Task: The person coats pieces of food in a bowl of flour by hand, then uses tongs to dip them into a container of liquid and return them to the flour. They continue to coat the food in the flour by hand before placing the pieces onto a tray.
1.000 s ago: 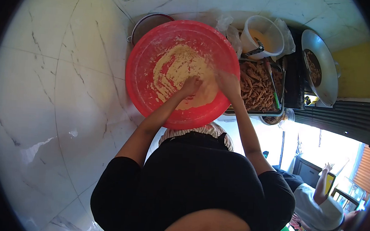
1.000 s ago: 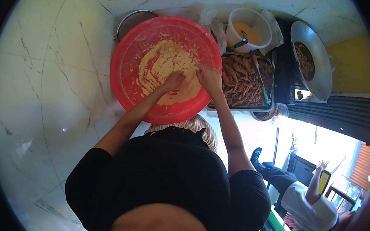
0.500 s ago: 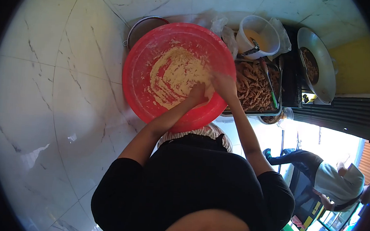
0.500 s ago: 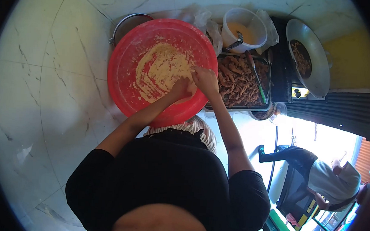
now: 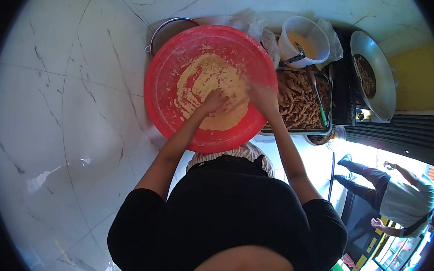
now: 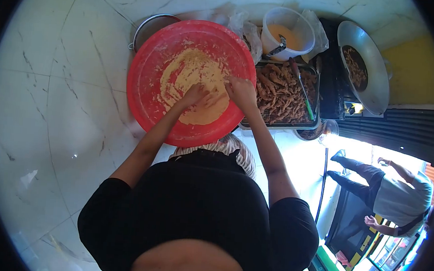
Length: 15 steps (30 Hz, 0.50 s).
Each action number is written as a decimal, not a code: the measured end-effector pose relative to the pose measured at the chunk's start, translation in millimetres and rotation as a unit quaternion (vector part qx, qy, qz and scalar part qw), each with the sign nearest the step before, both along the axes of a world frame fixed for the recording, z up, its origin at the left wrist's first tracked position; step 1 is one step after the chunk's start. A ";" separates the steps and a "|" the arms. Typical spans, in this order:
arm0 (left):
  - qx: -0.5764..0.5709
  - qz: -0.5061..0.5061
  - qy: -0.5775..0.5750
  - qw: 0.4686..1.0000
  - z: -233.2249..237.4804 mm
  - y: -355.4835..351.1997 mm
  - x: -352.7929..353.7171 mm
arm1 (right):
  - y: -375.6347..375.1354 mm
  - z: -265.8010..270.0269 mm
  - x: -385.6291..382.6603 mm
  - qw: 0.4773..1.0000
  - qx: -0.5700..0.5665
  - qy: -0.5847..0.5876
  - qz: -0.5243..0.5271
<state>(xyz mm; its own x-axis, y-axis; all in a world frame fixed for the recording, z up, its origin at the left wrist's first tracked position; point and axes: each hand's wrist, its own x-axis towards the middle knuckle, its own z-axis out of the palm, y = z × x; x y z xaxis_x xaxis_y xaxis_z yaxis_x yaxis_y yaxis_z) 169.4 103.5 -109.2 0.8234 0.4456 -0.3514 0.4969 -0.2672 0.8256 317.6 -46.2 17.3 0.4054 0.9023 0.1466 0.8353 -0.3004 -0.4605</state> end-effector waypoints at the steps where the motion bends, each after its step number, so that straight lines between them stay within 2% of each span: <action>1: 0.096 -0.038 0.028 0.994 -2.3 -4.2 7.0 | 0.1 1.1 -0.1 1.000 0.000 -0.001 0.000; 2: 0.097 -0.038 0.028 0.994 0.0 -15.1 8.9 | 0.5 3.0 -0.9 1.000 -0.017 -0.006 0.000; 4: 0.304 -0.019 -0.018 0.952 3.7 -43.1 7.5 | 1.2 3.5 -1.4 0.999 -0.033 -0.010 0.000; 5: 0.305 -0.019 -0.018 0.952 2.0 -50.8 10.5 | 0.8 2.2 -1.8 1.000 -0.001 -0.012 0.001; 6: 0.295 -0.068 -0.025 0.953 0.3 -58.0 13.6 | -0.3 0.9 -1.9 0.999 0.030 -0.014 0.002; 7: 0.285 -0.117 -0.032 0.951 2.4 -63.5 14.7 | -0.6 0.7 -1.5 0.999 0.029 -0.014 0.001; 8: 0.285 -0.118 -0.033 0.951 4.3 -68.2 13.3 | -0.3 0.5 -0.7 1.000 0.001 -0.016 -0.001; 10: 0.227 -0.139 0.043 0.963 10.3 -75.7 9.5 | -0.7 -2.2 1.1 0.999 -0.027 -0.019 -0.004; 11: 0.228 -0.139 0.042 0.963 13.9 -76.1 4.7 | -0.8 -6.1 1.4 1.000 -0.003 -0.021 0.002; 13: 0.115 -0.181 0.065 0.974 22.5 -68.2 -8.2 | -0.4 -7.8 2.5 0.999 0.021 -0.024 0.007; 14: 0.115 -0.181 0.066 0.975 37.7 -62.9 -10.6 | -1.8 -5.3 1.5 1.000 0.010 -0.028 0.007; 15: -0.014 -0.201 0.113 0.973 53.4 -55.1 -12.3 | -1.6 -3.0 0.6 0.999 -0.001 -0.032 0.008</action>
<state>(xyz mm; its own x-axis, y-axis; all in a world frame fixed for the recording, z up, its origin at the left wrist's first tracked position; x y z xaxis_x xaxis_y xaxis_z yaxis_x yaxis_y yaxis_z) 157.0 48.4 -55.8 0.8298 0.0918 -0.5505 0.5264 -0.4563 0.7174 318.2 -47.8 14.3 0.3809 0.9090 0.1693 0.8675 -0.2880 -0.4055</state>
